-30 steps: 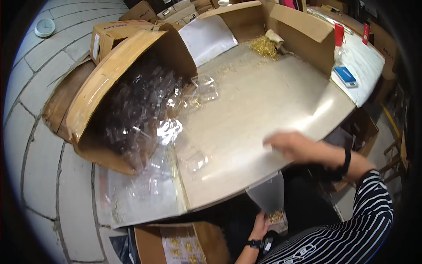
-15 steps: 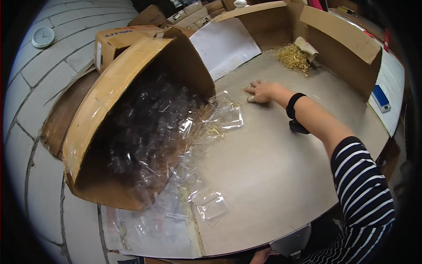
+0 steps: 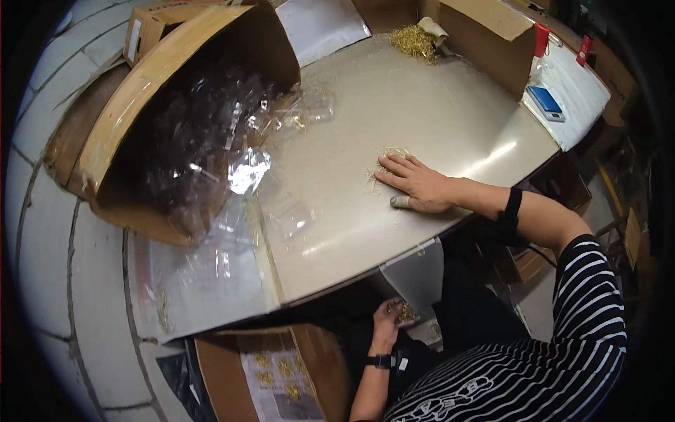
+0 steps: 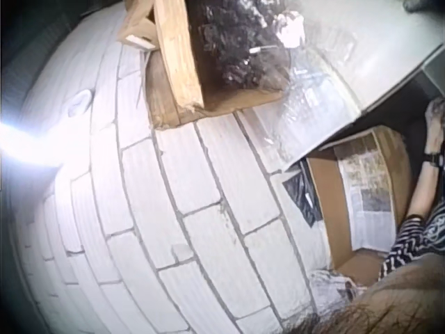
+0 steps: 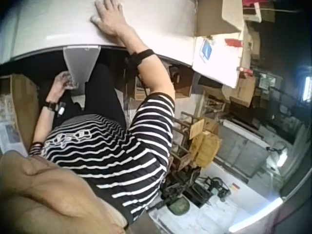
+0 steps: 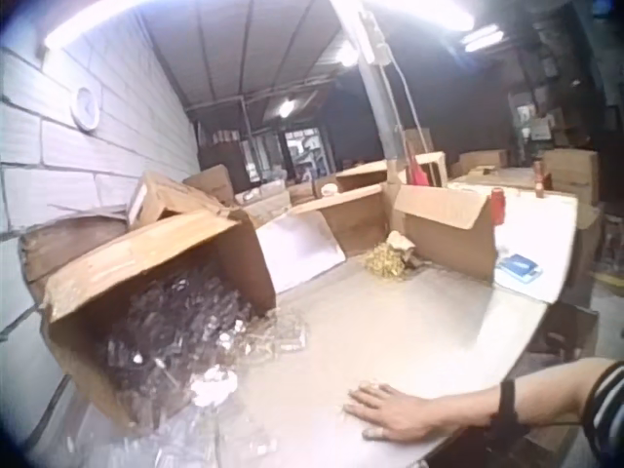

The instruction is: The person sits on the floor and repeatedly scoops small yellow items from a table into clear plastic bags. They place the filled bags into a cardboard box and occasionally sweep loose items on the table into a pile using a small brush.

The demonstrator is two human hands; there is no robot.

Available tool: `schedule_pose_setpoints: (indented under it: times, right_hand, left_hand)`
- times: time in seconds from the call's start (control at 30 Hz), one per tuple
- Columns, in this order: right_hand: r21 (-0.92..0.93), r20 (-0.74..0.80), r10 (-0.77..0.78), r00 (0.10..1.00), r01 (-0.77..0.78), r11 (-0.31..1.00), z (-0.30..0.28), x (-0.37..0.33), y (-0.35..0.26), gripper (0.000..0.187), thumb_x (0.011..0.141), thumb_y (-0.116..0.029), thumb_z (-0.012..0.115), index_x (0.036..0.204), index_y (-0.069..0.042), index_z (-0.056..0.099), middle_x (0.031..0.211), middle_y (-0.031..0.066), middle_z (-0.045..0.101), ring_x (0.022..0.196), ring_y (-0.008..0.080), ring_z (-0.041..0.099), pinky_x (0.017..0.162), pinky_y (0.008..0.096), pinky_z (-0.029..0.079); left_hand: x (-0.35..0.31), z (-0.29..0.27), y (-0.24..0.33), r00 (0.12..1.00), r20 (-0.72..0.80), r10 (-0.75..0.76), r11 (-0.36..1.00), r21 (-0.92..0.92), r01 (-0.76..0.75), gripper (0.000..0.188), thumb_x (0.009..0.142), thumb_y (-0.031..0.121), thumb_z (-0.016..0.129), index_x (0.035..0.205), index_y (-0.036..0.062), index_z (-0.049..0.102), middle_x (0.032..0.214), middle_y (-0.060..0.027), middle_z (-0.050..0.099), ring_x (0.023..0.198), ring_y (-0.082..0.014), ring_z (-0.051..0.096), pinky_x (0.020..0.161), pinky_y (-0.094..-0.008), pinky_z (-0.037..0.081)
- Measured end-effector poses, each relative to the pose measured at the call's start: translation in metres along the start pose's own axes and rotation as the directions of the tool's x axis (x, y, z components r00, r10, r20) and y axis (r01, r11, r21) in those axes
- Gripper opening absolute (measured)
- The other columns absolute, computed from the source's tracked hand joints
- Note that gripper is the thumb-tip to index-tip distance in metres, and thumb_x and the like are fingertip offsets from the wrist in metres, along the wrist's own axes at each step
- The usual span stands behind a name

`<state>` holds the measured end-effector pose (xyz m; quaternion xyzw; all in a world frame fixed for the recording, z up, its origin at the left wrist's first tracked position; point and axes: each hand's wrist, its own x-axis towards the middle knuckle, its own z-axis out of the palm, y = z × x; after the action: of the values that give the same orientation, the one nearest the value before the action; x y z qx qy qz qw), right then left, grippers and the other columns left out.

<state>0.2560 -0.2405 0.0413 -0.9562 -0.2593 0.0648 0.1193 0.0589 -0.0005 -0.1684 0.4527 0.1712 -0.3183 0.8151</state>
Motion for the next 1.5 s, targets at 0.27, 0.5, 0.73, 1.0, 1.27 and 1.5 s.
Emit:
schedule_pose_setpoints:
  times: [0.27,0.5,0.73,1.0,1.27,1.5]
  right_hand:
    - [0.515,-0.434,0.208,0.877,0.052,0.855,0.010,-0.066,-0.004,0.055,0.087,-0.011,0.052,0.140,-0.007,0.037,0.148,0.0163,0.031,0.136,0.0323,0.031,0.111,0.0397,0.028]
    - [0.022,-0.430,0.039,0.902,-0.033,0.999,0.047,-0.070,-0.090,0.052,0.086,-0.016,0.057,0.133,0.002,0.041,0.142,0.0196,0.038,0.134,0.0337,0.032,0.110,0.0417,0.028]
    - [0.200,-0.382,-0.014,0.924,0.098,0.975,0.043,-0.143,-0.125,0.049,0.072,0.001,0.058,0.120,0.005,0.051,0.130,0.0209,0.049,0.126,0.0348,0.044,0.102,0.0402,0.040]
    - [0.457,-0.377,0.139,0.916,0.053,0.888,0.060,-0.197,-0.098,0.040,0.067,0.011,0.053,0.106,0.002,0.059,0.109,0.0176,0.061,0.098,0.0345,0.061,0.082,0.0385,0.052]
    - [0.590,-0.151,0.018,0.988,0.076,0.804,0.093,-0.208,-0.106,0.032,0.074,0.007,0.055,0.105,0.003,0.059,0.107,0.0176,0.061,0.098,0.0345,0.061,0.083,0.0393,0.050]
    - [0.312,-0.302,-0.255,0.919,0.348,0.884,0.104,-0.182,-0.154,0.044,0.083,-0.011,0.061,0.123,0.004,0.051,0.128,0.0199,0.052,0.122,0.0333,0.048,0.102,0.0430,0.040]
  left_hand:
    - [-0.051,0.003,0.009,0.999,0.014,0.044,0.992,-0.118,-0.042,0.025,0.097,0.022,0.050,0.108,0.0003,0.052,0.098,-0.0157,0.065,0.082,-0.0266,0.069,0.059,-0.0342,0.060]
    - [-0.031,0.040,-0.004,0.995,0.097,-0.014,0.996,-0.089,0.023,0.043,0.101,0.035,0.031,0.122,-0.0002,0.046,0.110,-0.0155,0.062,0.090,-0.0269,0.067,0.065,-0.0380,0.060]
    - [-0.028,0.067,0.002,0.993,0.118,0.028,0.975,-0.224,-0.001,0.042,0.101,0.032,0.031,0.125,0.0006,0.044,0.113,-0.0155,0.061,0.095,-0.0288,0.066,0.071,-0.0409,0.060]
    - [-0.014,0.054,-0.016,0.982,0.163,-0.096,0.973,-0.194,0.128,0.041,0.100,0.031,0.034,0.122,-0.0007,0.047,0.109,-0.0165,0.062,0.088,-0.0292,0.067,0.068,-0.0400,0.060]
    - [-0.062,0.036,-0.007,0.978,0.177,-0.113,0.989,-0.077,0.128,0.029,0.098,0.027,0.046,0.106,0.0014,0.055,0.093,-0.0114,0.063,0.075,-0.0190,0.068,0.057,-0.0346,0.061]
    - [-0.100,0.065,0.033,0.987,0.002,0.162,0.980,-0.122,-0.161,0.038,0.100,0.035,0.039,0.111,0.0022,0.055,0.097,-0.0088,0.064,0.082,-0.0168,0.066,0.063,-0.0303,0.058]
